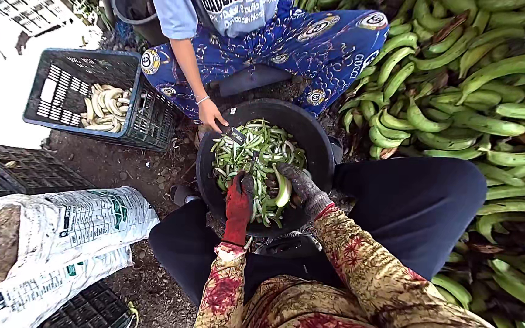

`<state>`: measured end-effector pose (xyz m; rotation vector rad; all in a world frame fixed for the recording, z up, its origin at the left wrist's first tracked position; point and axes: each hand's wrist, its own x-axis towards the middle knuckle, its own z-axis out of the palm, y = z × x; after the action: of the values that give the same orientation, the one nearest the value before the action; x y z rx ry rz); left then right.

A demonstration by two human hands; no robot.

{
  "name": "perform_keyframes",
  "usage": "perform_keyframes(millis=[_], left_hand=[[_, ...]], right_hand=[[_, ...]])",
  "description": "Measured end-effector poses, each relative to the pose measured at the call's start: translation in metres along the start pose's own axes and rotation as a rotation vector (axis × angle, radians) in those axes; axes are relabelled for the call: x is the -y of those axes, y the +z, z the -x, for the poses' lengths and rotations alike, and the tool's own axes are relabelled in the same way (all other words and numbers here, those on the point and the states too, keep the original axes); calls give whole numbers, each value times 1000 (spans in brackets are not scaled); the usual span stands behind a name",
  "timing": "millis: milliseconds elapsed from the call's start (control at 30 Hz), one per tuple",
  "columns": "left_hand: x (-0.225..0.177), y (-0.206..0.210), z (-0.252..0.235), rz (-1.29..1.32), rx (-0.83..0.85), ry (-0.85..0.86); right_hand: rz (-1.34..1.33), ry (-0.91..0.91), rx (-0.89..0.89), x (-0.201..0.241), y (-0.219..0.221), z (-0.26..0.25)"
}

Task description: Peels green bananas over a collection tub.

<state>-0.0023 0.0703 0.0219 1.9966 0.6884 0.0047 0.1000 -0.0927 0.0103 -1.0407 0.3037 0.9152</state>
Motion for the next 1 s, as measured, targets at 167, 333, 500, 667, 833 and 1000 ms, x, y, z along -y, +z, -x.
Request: perform_keyframes(millis=[167,333,500,667,833,1000], left_hand=[[-12,1,53,602,280,-133],[-22,14,88,721,411,-163],[-25,19,94,659,393,-136],[-23,21,96,633,388,-130],[-12,36,95,500,302,-119],[1,51,80,262,166,-69]], right_hand=[[-184,-54,-46,14,3,-7],[-181,-88,-67,23,4,-2],[-199,-79,-2,23,-2,-2],[-202,-49,-13,26,0,-2],[-193,-48,-28,16,9,-2],[-180,0,-43,-10,22,-5]])
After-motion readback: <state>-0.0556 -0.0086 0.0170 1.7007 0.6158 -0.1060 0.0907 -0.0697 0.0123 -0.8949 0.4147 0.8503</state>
